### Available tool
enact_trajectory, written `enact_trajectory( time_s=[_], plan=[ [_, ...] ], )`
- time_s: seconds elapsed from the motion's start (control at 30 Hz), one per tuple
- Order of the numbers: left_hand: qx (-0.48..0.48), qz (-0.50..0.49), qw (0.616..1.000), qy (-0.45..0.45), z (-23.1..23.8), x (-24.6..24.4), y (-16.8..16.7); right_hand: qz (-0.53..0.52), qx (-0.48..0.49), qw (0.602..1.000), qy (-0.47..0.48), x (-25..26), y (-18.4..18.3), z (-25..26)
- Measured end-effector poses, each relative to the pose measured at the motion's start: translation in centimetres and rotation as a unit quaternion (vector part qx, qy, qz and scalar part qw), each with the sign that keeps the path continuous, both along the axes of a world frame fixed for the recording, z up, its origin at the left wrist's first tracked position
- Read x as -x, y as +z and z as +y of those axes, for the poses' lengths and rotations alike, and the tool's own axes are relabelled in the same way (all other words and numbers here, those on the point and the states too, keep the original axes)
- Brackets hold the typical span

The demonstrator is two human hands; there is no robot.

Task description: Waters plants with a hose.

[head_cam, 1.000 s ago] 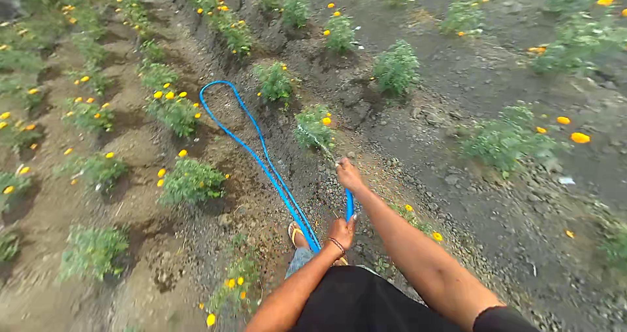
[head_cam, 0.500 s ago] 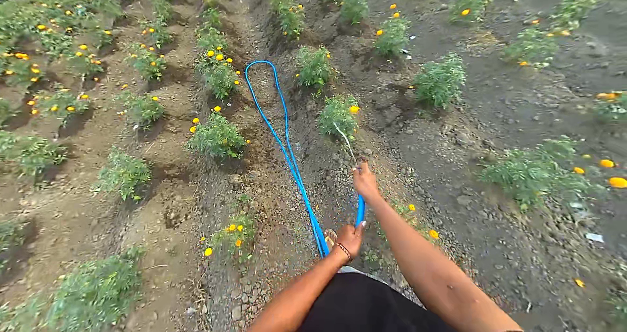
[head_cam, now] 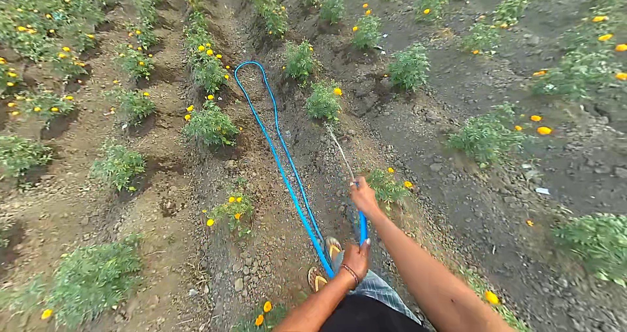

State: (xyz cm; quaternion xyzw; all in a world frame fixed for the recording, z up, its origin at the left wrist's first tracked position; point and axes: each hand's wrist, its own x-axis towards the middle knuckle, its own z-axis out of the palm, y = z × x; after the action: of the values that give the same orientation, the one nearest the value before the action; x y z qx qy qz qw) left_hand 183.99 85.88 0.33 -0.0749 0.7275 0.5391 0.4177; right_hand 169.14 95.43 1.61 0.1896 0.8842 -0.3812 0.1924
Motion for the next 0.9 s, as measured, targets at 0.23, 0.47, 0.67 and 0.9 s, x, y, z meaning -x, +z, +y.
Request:
enact_trajectory(
  time_s=[0.23,0.47,0.67,0.9],
  plan=[
    [-0.033,-0.067,0.997,0.008,3.6,-4.0,1.1,-0.032,-0.011,0.999,-0.013,-4.4,0.1,3.9],
    [-0.024,-0.054,0.998,-0.003,7.1,-6.3,2.1,-0.019,-0.015,1.000,-0.005,-6.9,1.4,7.1],
    [-0.004,-0.024,1.000,-0.014,11.1,-8.9,2.0,-0.011,-0.002,1.000,0.015,-9.3,1.9,10.9],
    [0.011,-0.003,1.000,-0.021,16.4,-13.0,2.3,0.012,0.011,0.999,0.033,-13.4,2.2,16.2]
  ],
)
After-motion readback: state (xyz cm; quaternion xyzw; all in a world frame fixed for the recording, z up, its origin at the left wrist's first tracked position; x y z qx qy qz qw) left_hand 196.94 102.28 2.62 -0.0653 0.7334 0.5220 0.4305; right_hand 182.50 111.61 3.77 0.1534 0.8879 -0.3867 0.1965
